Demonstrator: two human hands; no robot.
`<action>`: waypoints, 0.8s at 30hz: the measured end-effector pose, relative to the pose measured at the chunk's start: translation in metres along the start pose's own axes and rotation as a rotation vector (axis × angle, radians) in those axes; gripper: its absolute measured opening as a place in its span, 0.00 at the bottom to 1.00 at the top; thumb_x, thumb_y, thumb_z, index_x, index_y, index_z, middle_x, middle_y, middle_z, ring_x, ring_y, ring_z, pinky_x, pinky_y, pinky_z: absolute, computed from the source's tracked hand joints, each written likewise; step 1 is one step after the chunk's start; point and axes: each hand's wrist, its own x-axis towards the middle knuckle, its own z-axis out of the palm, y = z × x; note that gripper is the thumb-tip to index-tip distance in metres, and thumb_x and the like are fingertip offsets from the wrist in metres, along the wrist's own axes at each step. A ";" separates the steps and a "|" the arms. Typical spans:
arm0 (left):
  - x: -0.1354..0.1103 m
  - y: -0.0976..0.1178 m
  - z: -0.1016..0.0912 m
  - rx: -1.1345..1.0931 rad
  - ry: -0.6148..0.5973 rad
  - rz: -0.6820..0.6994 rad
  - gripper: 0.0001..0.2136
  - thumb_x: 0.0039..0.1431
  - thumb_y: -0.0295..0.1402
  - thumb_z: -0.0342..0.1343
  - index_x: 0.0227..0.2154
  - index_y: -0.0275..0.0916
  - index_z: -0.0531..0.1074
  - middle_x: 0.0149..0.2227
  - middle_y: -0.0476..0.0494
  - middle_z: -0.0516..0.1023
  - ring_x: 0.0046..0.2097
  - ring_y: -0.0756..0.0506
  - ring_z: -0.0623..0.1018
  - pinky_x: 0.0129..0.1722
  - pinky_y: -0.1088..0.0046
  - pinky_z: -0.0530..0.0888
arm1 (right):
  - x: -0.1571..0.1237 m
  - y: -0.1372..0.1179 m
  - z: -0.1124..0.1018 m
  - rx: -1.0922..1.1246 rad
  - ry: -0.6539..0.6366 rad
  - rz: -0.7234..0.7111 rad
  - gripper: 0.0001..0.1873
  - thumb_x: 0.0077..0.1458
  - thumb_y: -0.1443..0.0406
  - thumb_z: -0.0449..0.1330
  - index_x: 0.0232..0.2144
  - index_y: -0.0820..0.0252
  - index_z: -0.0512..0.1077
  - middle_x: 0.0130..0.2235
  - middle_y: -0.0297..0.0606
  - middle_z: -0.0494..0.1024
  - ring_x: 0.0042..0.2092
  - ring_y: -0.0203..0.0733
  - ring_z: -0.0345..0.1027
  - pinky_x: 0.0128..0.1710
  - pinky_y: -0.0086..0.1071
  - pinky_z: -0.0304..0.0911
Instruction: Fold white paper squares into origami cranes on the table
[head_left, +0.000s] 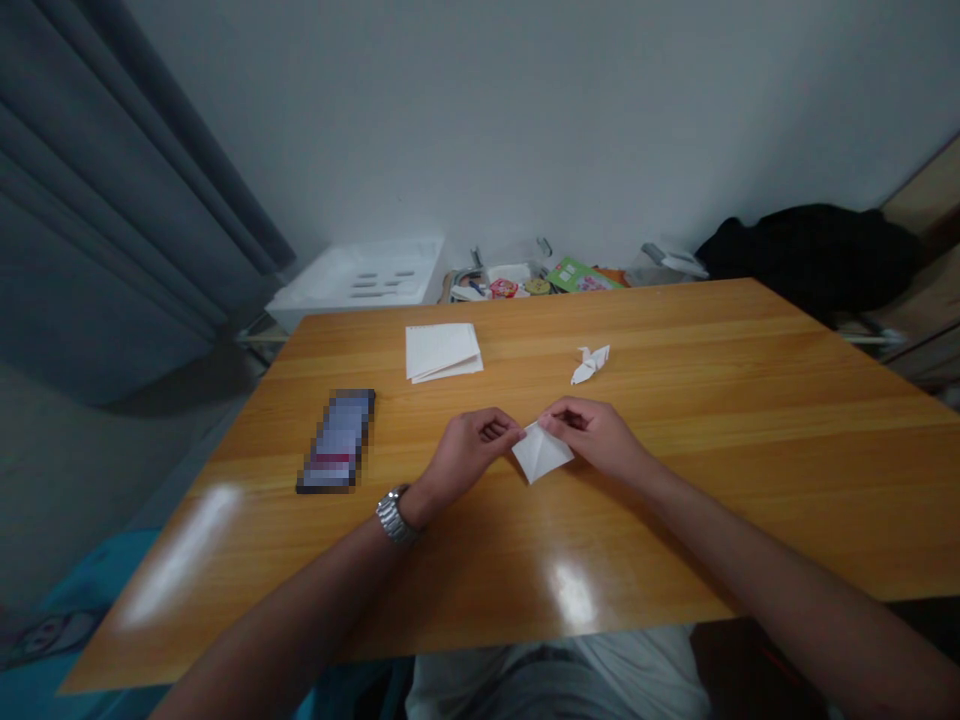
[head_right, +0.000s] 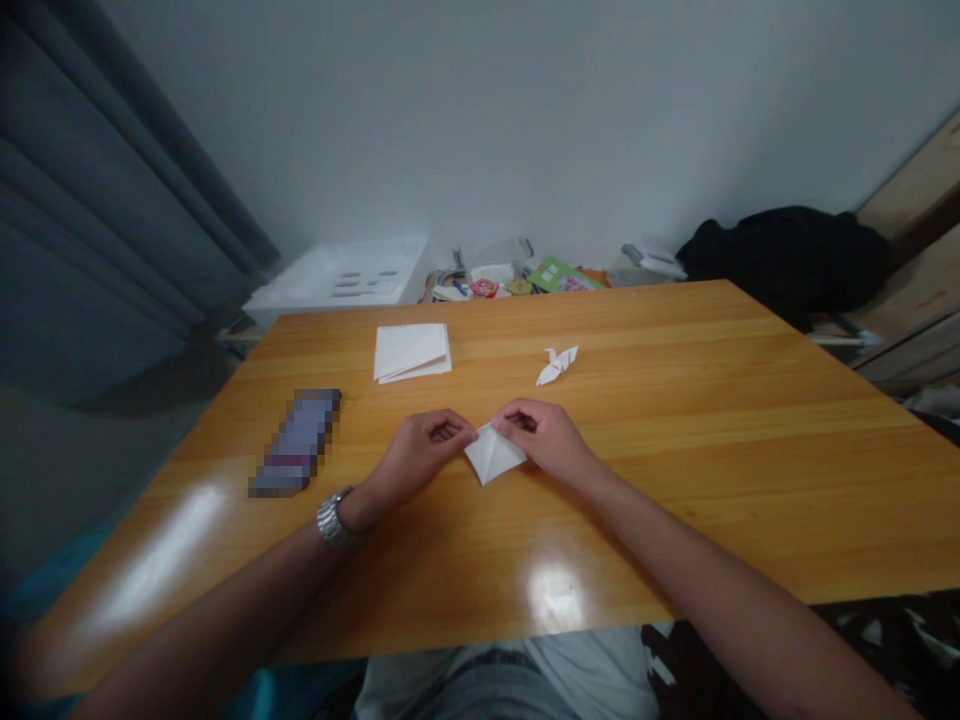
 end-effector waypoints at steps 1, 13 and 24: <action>-0.001 0.001 0.000 0.018 -0.006 0.009 0.11 0.61 0.41 0.61 0.34 0.37 0.78 0.33 0.44 0.82 0.34 0.48 0.79 0.33 0.75 0.73 | 0.000 0.000 0.001 -0.001 -0.006 0.001 0.14 0.59 0.54 0.62 0.34 0.60 0.76 0.35 0.39 0.80 0.36 0.42 0.72 0.36 0.33 0.66; -0.003 -0.001 0.003 0.003 -0.067 0.053 0.11 0.63 0.40 0.59 0.34 0.36 0.77 0.32 0.45 0.81 0.34 0.49 0.78 0.33 0.76 0.73 | -0.003 -0.006 0.003 -0.166 -0.072 -0.022 0.12 0.59 0.56 0.61 0.34 0.58 0.79 0.34 0.37 0.81 0.35 0.42 0.71 0.35 0.32 0.63; -0.005 0.000 0.002 0.018 -0.113 0.057 0.11 0.64 0.40 0.58 0.34 0.36 0.77 0.32 0.46 0.80 0.34 0.48 0.78 0.33 0.76 0.71 | -0.004 -0.004 0.008 -0.170 -0.105 -0.026 0.10 0.59 0.59 0.62 0.35 0.58 0.79 0.35 0.36 0.82 0.37 0.42 0.72 0.37 0.33 0.63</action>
